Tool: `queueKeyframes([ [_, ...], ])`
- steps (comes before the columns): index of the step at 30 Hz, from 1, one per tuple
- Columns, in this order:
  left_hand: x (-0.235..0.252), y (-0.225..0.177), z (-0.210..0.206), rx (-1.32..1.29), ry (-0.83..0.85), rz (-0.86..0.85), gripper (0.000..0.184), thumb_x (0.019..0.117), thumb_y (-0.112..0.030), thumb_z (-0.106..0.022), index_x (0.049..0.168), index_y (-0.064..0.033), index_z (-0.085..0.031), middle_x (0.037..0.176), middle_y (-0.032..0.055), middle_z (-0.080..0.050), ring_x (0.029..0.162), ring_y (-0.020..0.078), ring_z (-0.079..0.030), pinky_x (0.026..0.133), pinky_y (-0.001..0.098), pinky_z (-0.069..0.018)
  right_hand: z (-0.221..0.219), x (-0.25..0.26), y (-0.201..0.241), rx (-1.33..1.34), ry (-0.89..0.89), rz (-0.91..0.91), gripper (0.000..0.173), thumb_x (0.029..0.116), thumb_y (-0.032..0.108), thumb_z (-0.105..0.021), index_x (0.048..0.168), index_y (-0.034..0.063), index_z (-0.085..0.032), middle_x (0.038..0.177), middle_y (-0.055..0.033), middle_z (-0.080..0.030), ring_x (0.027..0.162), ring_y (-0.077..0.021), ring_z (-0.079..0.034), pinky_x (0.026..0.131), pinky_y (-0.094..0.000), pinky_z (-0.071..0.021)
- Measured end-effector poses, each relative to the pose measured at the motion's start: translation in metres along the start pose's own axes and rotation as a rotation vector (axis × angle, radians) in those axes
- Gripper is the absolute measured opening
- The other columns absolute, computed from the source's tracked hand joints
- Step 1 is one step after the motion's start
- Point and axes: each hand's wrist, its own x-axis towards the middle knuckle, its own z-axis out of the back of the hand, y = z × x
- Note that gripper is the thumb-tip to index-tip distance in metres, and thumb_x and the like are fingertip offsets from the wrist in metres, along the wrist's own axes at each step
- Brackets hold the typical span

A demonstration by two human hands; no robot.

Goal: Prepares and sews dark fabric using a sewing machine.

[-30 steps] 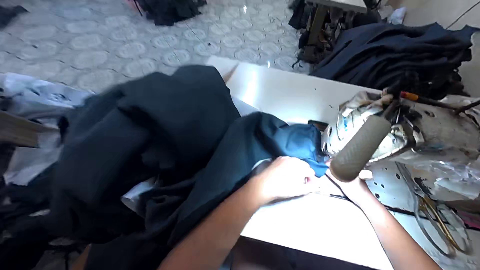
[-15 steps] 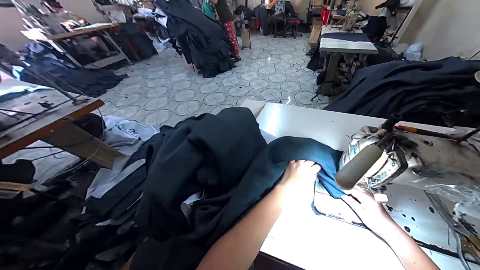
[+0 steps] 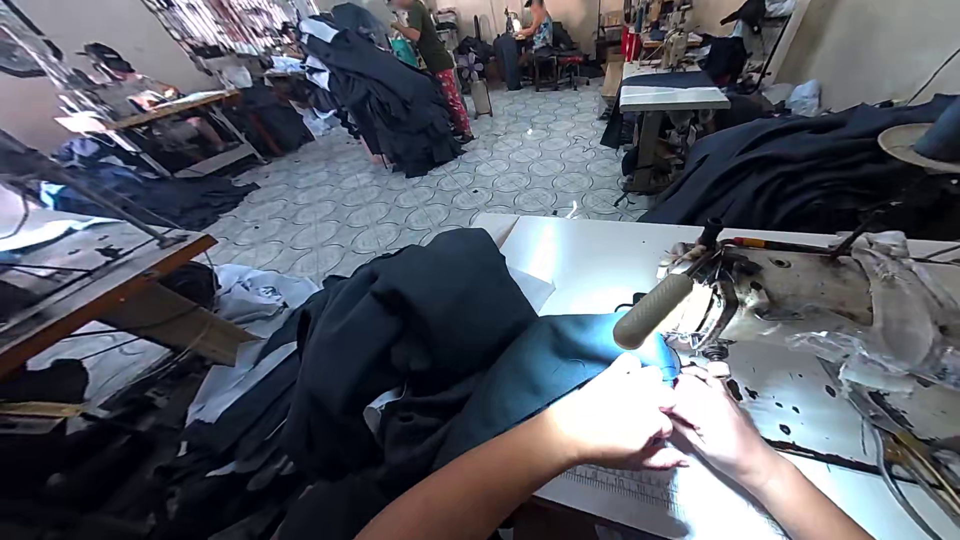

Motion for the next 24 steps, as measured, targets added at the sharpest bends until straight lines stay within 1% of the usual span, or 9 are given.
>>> queueKeyframes([
  [3,0.006,0.008,-0.016,0.015,-0.216,-0.04,0.038,0.0967,-0.042,-0.06,0.072,-0.0137,-0.066,0.086,0.0061,-0.068,0.095,0.0262,-0.067,0.093,0.0492,-0.0453,0.003,-0.009,0.021,-0.02,-0.084,0.033,0.035,0.1034,0.037,-0.05,0.084,0.0164,-0.072,0.082,-0.0045,-0.07,0.088,-0.0177,-0.067,0.097,-0.0386,-0.0478],
  [5,0.01,0.013,-0.02,0.03,-0.185,0.035,0.037,0.0998,-0.039,-0.053,0.081,-0.0118,-0.069,0.095,0.0074,-0.074,0.108,0.0268,-0.07,0.101,0.0543,-0.0466,0.003,-0.02,0.038,0.022,-0.087,-0.012,0.032,0.1036,0.034,-0.052,0.09,0.0179,-0.075,0.086,-0.003,-0.074,0.089,-0.0169,-0.068,0.092,-0.0367,-0.049],
  [7,0.014,0.017,-0.021,0.076,-0.061,0.318,0.043,0.0991,-0.041,-0.056,0.086,-0.0039,-0.073,0.086,0.0119,-0.073,0.091,0.0288,-0.072,0.088,0.0519,-0.049,0.0,-0.031,0.054,0.021,-0.029,-0.093,0.036,0.103,0.036,-0.053,0.087,0.0162,-0.077,0.091,-0.0033,-0.076,0.093,-0.018,-0.071,0.091,-0.0375,-0.0528],
  [10,0.025,0.018,-0.013,0.054,0.384,0.76,0.046,0.1068,-0.036,-0.05,0.136,-0.0019,-0.059,0.117,0.0251,-0.069,0.114,0.0419,-0.064,0.105,0.0595,-0.0379,0.001,-0.041,0.068,-0.01,0.084,-0.218,0.032,0.0975,0.03,-0.055,0.087,0.0112,-0.079,0.1,-0.0072,-0.078,0.105,-0.0248,-0.073,0.097,-0.0457,-0.0536],
  [11,0.021,0.018,-0.019,0.098,0.338,0.723,0.038,0.1063,-0.027,-0.051,0.136,-0.0048,-0.061,0.118,0.0234,-0.069,0.112,0.0411,-0.065,0.1,0.0593,-0.041,0.004,-0.043,0.069,-0.007,0.093,-0.26,0.031,0.097,0.028,-0.055,0.088,0.0101,-0.079,0.102,-0.008,-0.078,0.106,-0.0255,-0.073,0.097,-0.047,-0.0536],
  [13,0.006,0.019,-0.038,0.156,0.074,0.412,0.025,0.0986,-0.005,-0.054,0.114,-0.0092,-0.074,0.106,0.014,-0.072,0.101,0.0335,-0.069,0.087,0.0535,-0.0488,0.007,-0.044,0.072,0.002,0.076,-0.336,0.029,0.095,0.027,-0.056,0.088,0.0101,-0.078,0.101,-0.0074,-0.078,0.105,-0.0238,-0.074,0.096,-0.0476,-0.054],
  [16,-0.007,0.018,-0.041,-0.067,0.156,0.18,0.024,0.0991,0.0,-0.051,0.098,-0.006,-0.075,0.111,0.0118,-0.074,0.124,0.0324,-0.064,0.112,0.0603,-0.0375,0.006,-0.046,0.08,-0.012,0.049,-0.418,0.027,0.0916,0.026,-0.056,0.086,0.0111,-0.077,0.099,-0.0062,-0.078,0.102,-0.0216,-0.074,0.089,-0.0462,-0.0543],
  [20,-0.022,0.016,-0.037,-0.173,0.245,0.264,0.037,0.0986,-0.016,-0.044,0.12,-0.0147,-0.074,0.119,0.0096,-0.073,0.137,0.0349,-0.053,0.113,0.0699,-0.0271,0.004,-0.045,0.086,-0.016,0.039,-0.472,0.026,0.0902,0.024,-0.056,0.088,0.0115,-0.078,0.102,-0.0054,-0.079,0.103,-0.0208,-0.074,0.089,-0.0464,-0.0544],
  [24,-0.03,0.006,-0.047,-0.14,0.151,0.286,0.041,0.1037,-0.038,-0.042,0.11,-0.0177,-0.077,0.122,0.0082,-0.072,0.138,0.0387,-0.052,0.109,0.0758,-0.0287,0.004,-0.041,0.088,-0.037,0.07,-0.498,0.025,0.09,0.024,-0.057,0.088,0.0116,-0.079,0.104,-0.0058,-0.079,0.107,-0.0217,-0.073,0.092,-0.0483,-0.0525],
])
